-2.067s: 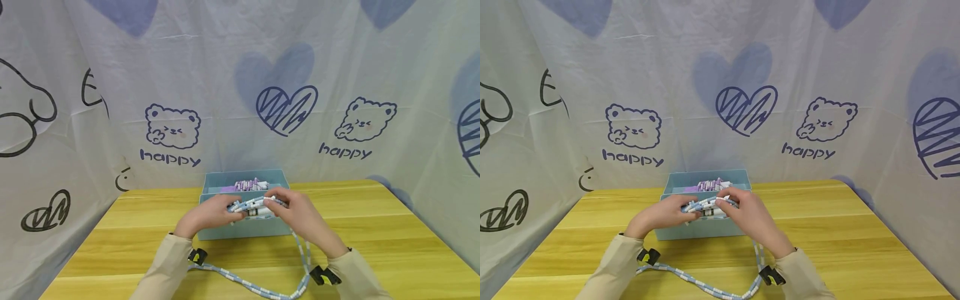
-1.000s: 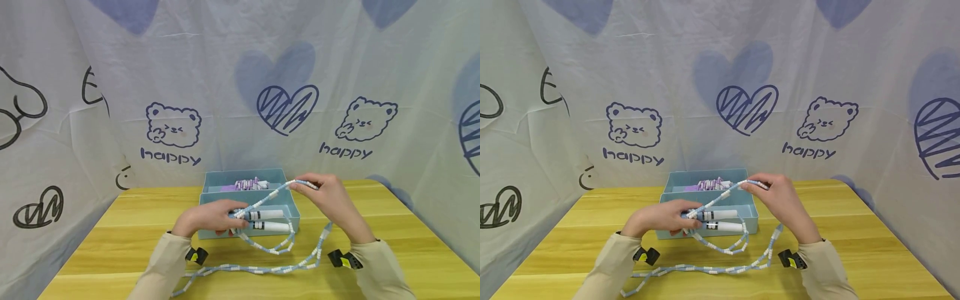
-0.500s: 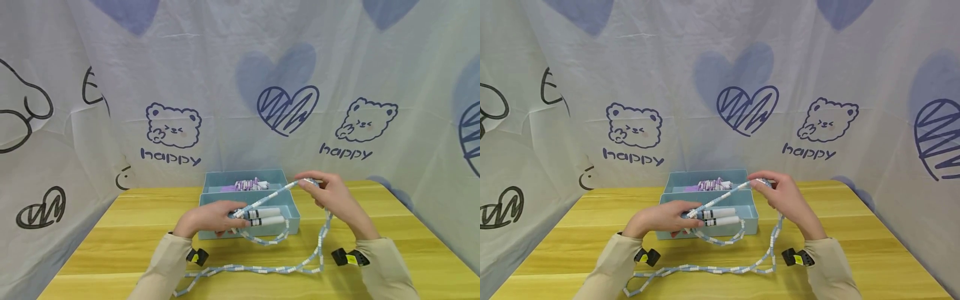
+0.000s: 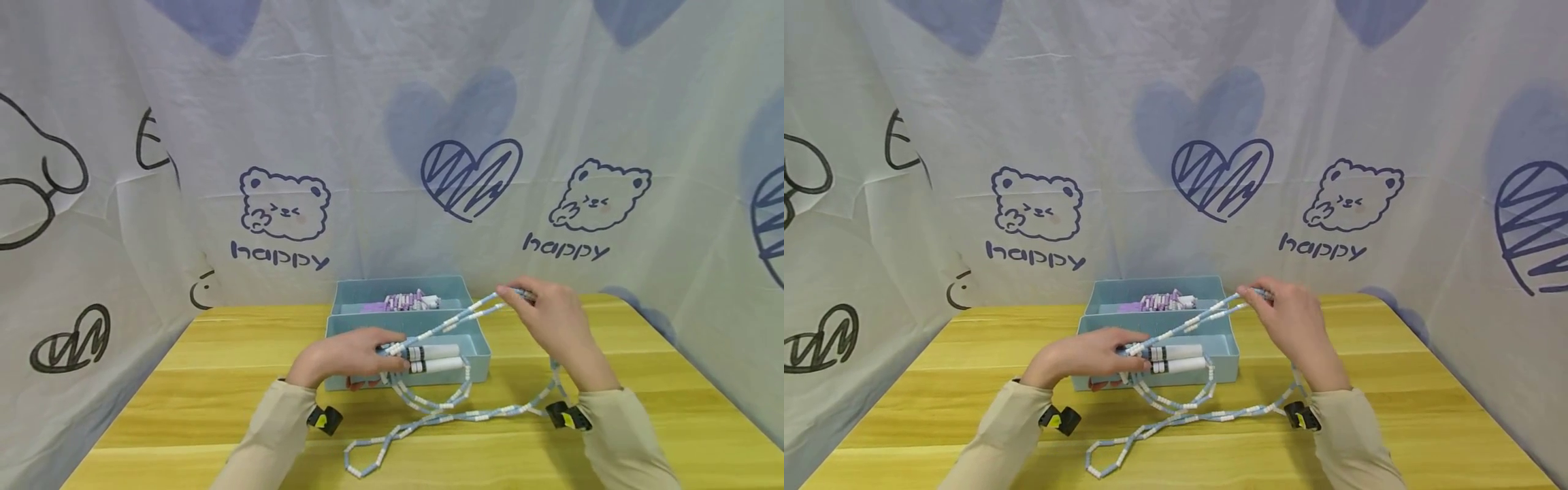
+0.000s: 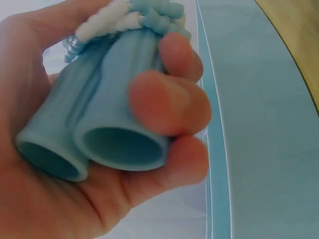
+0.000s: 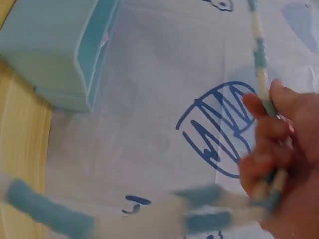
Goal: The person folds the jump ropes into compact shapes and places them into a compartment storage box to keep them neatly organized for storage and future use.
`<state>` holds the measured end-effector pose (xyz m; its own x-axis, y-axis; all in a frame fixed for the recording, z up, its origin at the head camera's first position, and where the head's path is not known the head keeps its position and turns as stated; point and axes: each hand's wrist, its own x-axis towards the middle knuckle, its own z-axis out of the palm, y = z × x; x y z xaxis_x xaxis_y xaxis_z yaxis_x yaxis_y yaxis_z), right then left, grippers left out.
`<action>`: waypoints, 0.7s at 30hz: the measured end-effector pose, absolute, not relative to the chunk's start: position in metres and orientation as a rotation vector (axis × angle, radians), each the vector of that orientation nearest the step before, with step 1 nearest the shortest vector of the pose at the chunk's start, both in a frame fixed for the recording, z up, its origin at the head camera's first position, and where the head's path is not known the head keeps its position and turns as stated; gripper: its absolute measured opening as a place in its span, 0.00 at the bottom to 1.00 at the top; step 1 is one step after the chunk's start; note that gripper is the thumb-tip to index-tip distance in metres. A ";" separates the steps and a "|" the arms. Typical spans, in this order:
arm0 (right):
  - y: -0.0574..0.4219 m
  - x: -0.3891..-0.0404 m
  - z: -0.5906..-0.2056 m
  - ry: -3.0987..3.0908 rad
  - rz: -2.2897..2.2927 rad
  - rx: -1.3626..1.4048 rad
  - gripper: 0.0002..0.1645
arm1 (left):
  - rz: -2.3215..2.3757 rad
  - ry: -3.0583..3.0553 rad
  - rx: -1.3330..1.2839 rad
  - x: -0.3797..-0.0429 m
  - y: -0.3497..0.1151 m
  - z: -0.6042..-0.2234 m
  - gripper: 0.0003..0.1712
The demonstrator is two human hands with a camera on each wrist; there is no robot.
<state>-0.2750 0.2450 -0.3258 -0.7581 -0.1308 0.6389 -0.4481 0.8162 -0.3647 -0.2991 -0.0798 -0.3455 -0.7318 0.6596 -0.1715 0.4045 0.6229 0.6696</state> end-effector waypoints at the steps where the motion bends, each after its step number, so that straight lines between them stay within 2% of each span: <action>1: 0.246 -0.275 -0.326 -2.404 0.707 0.455 0.19 | 0.871 2.442 0.852 -0.299 -0.080 -0.346 0.39; 3: 0.248 -0.275 -0.324 -2.452 0.773 0.517 0.19 | 0.881 2.428 0.882 -0.300 -0.080 -0.346 0.37; 9: 0.248 -0.275 -0.323 -2.419 0.830 0.603 0.18 | 0.858 2.402 0.992 -0.303 -0.078 -0.346 0.14; 11: 0.248 -0.276 -0.325 -2.360 0.842 0.568 0.16 | 0.839 2.404 0.988 -0.303 -0.078 -0.346 0.14; 16: 0.250 -0.278 -0.328 -2.248 0.873 0.433 0.13 | 0.842 2.409 0.968 -0.303 -0.078 -0.346 0.27; 18: 0.252 -0.279 -0.329 -2.243 0.874 0.387 0.14 | 0.868 2.395 0.968 -0.303 -0.079 -0.346 0.29; 21: 0.254 -0.280 -0.330 -2.255 0.879 0.340 0.15 | 0.903 2.371 0.980 -0.303 -0.079 -0.347 0.26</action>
